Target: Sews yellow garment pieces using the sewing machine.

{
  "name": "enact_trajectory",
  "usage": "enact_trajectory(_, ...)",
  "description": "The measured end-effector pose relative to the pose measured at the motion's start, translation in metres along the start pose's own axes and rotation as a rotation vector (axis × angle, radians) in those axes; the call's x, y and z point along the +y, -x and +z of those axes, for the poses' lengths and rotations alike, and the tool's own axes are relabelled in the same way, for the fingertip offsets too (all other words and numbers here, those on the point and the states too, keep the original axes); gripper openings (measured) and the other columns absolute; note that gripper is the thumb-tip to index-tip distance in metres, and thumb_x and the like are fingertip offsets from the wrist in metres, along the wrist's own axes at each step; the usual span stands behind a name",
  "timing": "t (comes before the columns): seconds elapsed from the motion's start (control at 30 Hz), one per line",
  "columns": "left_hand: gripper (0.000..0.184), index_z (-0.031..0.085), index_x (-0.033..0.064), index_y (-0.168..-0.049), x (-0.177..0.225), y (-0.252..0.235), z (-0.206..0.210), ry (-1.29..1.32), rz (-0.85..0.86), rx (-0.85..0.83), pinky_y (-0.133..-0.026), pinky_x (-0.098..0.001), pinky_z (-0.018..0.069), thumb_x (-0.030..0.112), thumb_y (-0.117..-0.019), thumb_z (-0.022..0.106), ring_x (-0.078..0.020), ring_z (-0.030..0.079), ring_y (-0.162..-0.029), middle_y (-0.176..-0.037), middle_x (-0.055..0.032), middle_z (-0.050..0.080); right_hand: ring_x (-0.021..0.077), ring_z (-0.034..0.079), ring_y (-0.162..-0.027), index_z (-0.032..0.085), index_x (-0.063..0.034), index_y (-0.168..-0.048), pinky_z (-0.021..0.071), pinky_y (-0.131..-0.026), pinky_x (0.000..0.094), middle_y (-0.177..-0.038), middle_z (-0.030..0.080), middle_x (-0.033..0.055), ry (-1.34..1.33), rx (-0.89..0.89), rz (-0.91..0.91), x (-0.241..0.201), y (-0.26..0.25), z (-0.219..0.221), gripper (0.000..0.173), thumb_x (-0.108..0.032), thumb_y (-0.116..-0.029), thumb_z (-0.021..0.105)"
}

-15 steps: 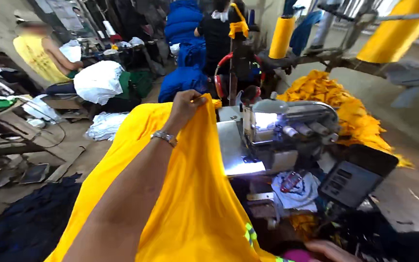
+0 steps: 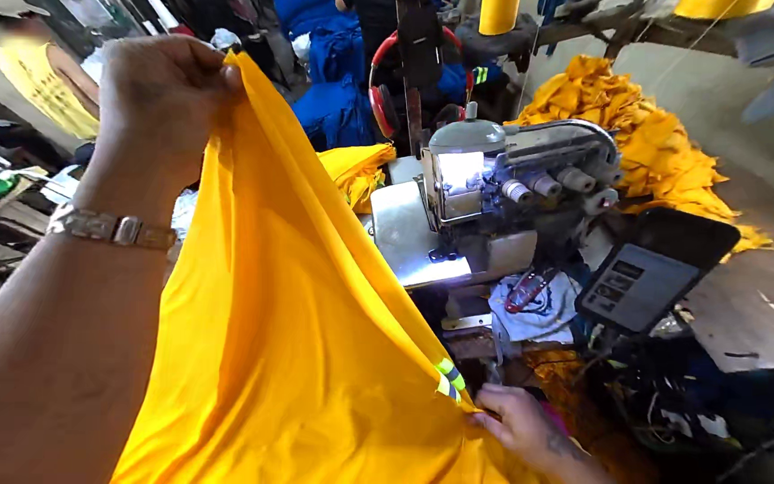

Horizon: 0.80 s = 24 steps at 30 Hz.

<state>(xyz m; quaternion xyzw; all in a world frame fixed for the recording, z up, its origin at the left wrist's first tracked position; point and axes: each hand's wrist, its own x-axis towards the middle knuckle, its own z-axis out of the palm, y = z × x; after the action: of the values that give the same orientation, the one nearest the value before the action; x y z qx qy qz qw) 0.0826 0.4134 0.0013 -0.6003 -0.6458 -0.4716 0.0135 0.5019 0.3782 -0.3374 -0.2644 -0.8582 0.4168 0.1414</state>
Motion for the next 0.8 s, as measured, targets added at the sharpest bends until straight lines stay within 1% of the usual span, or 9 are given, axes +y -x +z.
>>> enact_trajectory(0.07, 0.010, 0.065, 0.0128, -0.106, 0.003, -0.014, 0.016, 0.040, 0.013, 0.029, -0.074, -0.0175, 0.0560, 0.017, -0.0978, 0.066, 0.0056, 0.063, -0.078, -0.088, 0.0144, 0.065, 0.0240, 0.067, -0.071, 0.069, -0.0021, -0.082, 0.0561, -0.068, 0.0462, -0.076, 0.067, 0.0108, -0.051, 0.060, -0.170, -0.006, 0.017, -0.010, 0.039, -0.036, -0.1009, 0.062)
enact_trajectory(0.13, 0.010, 0.065, 0.0106, -0.107, 0.009, -0.021, 0.041, 0.060, 0.079, 0.033, -0.076, -0.0169, 0.0557, 0.018, -0.1005, 0.062, 0.0058, 0.063, -0.080, -0.090, 0.0128, 0.066, 0.0246, 0.069, -0.076, 0.071, -0.0005, -0.081, 0.0556, -0.076, 0.0478, -0.077, 0.070, 0.0115, -0.106, 0.027, -0.182, -0.011, 0.041, -0.030, 0.033, -0.028, -0.0986, 0.067)
enact_trajectory(0.27, 0.021, 0.069, -0.0045, -0.103, -0.017, -0.006, 0.126, 0.070, 0.168, -0.122, -0.081, -0.0283, 0.0545, 0.015, -0.1008, 0.061, -0.0074, 0.063, -0.083, -0.093, -0.0077, 0.069, 0.0368, 0.071, -0.099, 0.079, -0.0010, -0.097, 0.0534, -0.094, 0.0588, -0.097, 0.075, 0.0181, -0.019, -0.031, 0.180, 0.021, 0.081, -0.036, 0.027, -0.025, -0.0988, 0.067)
enact_trajectory(0.33, 0.017, 0.069, -0.0013, -0.101, -0.034, 0.004, 0.156, 0.182, 0.082, -0.184, -0.078, -0.0277, 0.0561, 0.015, -0.1005, 0.063, -0.0075, 0.065, -0.081, -0.090, -0.0053, 0.069, 0.0391, 0.070, -0.104, 0.079, -0.0027, -0.103, 0.0526, -0.095, 0.0605, -0.103, 0.075, 0.0189, 0.039, 0.039, 0.284, 0.021, 0.081, -0.041, 0.029, -0.027, -0.1010, 0.063)
enact_trajectory(0.4, 0.012, 0.068, 0.0025, -0.098, -0.037, 0.006, 0.164, 0.273, 0.023, -0.190, -0.073, -0.0232, 0.0572, 0.014, -0.0997, 0.065, -0.0043, 0.066, -0.078, -0.087, -0.0007, 0.069, 0.0386, 0.070, -0.101, 0.077, -0.0013, -0.108, 0.0543, -0.092, 0.0594, -0.105, 0.073, 0.0200, 0.054, 0.139, 0.311, 0.002, 0.071, -0.054, 0.029, -0.026, -0.1009, 0.064)
enact_trajectory(0.5, 0.008, 0.069, 0.0023, -0.098, -0.027, 0.003, 0.152, 0.286, 0.055, -0.201, -0.073, -0.0217, 0.0578, 0.010, -0.0985, 0.066, -0.0038, 0.067, -0.078, -0.088, -0.0005, 0.070, 0.0284, 0.072, -0.088, 0.075, -0.0016, -0.115, 0.0614, -0.079, 0.0474, -0.107, 0.073, 0.0165, 0.041, 0.271, 0.170, -0.036, 0.029, -0.066, 0.032, -0.029, -0.0989, 0.068)
enact_trajectory(0.63, 0.008, 0.070, 0.0036, -0.099, -0.004, 0.003, 0.131, 0.233, 0.138, -0.188, -0.074, -0.0182, 0.0569, 0.009, -0.0996, 0.064, -0.0012, 0.067, -0.078, -0.087, 0.0019, 0.071, 0.0223, 0.070, -0.079, 0.072, -0.0041, -0.124, 0.0607, -0.067, 0.0441, -0.111, 0.073, 0.0115, 0.091, 0.405, 0.022, -0.056, -0.060, -0.045, 0.056, -0.051, -0.0922, 0.070)
enact_trajectory(0.73, 0.008, 0.070, 0.0045, -0.101, 0.013, 0.004, 0.116, 0.160, 0.166, -0.213, -0.073, -0.0163, 0.0568, 0.010, -0.1001, 0.064, 0.0004, 0.067, -0.078, -0.088, 0.0027, 0.071, 0.0289, 0.072, -0.083, 0.076, -0.0063, -0.107, 0.0583, -0.071, 0.0545, -0.093, 0.074, 0.0108, 0.086, 0.361, 0.123, -0.060, -0.099, -0.037, 0.058, -0.061, -0.0892, 0.067)
enact_trajectory(0.8, 0.007, 0.069, 0.0046, -0.101, 0.020, 0.004, 0.108, 0.139, 0.176, -0.260, -0.072, -0.0157, 0.0555, 0.010, -0.1004, 0.063, 0.0011, 0.065, -0.077, -0.086, 0.0030, 0.069, 0.0209, 0.071, -0.076, 0.077, -0.0128, -0.090, 0.0580, -0.066, 0.0481, -0.080, 0.072, 0.0031, 0.074, 0.443, 0.079, -0.052, -0.104, -0.028, 0.051, -0.062, -0.0900, 0.064)
